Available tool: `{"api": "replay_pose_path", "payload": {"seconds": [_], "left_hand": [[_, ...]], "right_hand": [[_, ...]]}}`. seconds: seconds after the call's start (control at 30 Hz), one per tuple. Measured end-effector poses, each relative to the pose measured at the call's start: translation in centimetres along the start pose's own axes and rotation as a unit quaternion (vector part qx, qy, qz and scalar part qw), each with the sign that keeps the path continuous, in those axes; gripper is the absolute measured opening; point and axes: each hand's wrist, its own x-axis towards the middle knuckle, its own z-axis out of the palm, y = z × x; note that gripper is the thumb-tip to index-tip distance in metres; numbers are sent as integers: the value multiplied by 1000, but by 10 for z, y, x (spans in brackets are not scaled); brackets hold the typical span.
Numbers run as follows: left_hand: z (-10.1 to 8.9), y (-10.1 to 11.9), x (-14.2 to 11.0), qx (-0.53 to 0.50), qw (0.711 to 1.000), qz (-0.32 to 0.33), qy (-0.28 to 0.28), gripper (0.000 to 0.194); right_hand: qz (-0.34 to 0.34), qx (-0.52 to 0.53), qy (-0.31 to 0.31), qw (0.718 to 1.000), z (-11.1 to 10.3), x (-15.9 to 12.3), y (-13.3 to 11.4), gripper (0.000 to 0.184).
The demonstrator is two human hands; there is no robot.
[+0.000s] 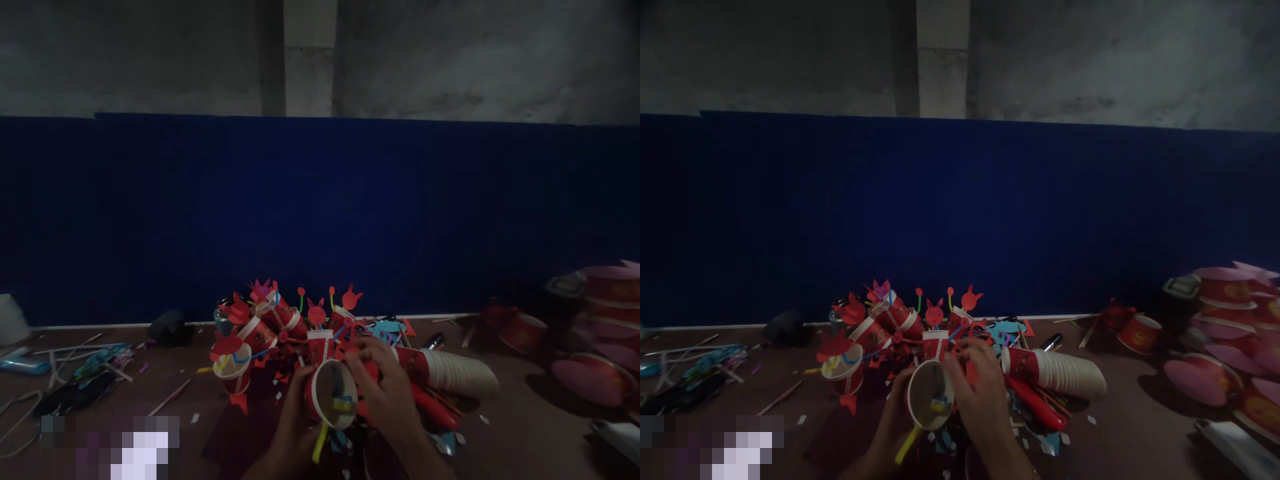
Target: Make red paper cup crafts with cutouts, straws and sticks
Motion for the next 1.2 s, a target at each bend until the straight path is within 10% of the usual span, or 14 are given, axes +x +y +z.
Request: {"api": "replay_pose_path", "payload": {"seconds": [0.2, 0.4, 0.9, 1.03, 1.2], "left_hand": [[5, 16, 1, -11, 996, -79, -46, 56], [9, 5, -2, -127, 980, -152, 28, 72], [5, 8, -2, -290, 934, -210, 18, 91], [5, 11, 0, -310, 930, -194, -22, 90], [0, 7, -1, -303, 927, -208, -79, 89]], "right_hand": [[220, 240, -187, 927, 6, 8, 18, 33], [308, 370, -168, 860, 12, 1, 14, 25], [106, 134, -41, 984, -1, 4, 8, 28], [-49, 45, -168, 983, -19, 0, -10, 24], [-71, 22, -241, 968, -26, -4, -16, 16]]}}
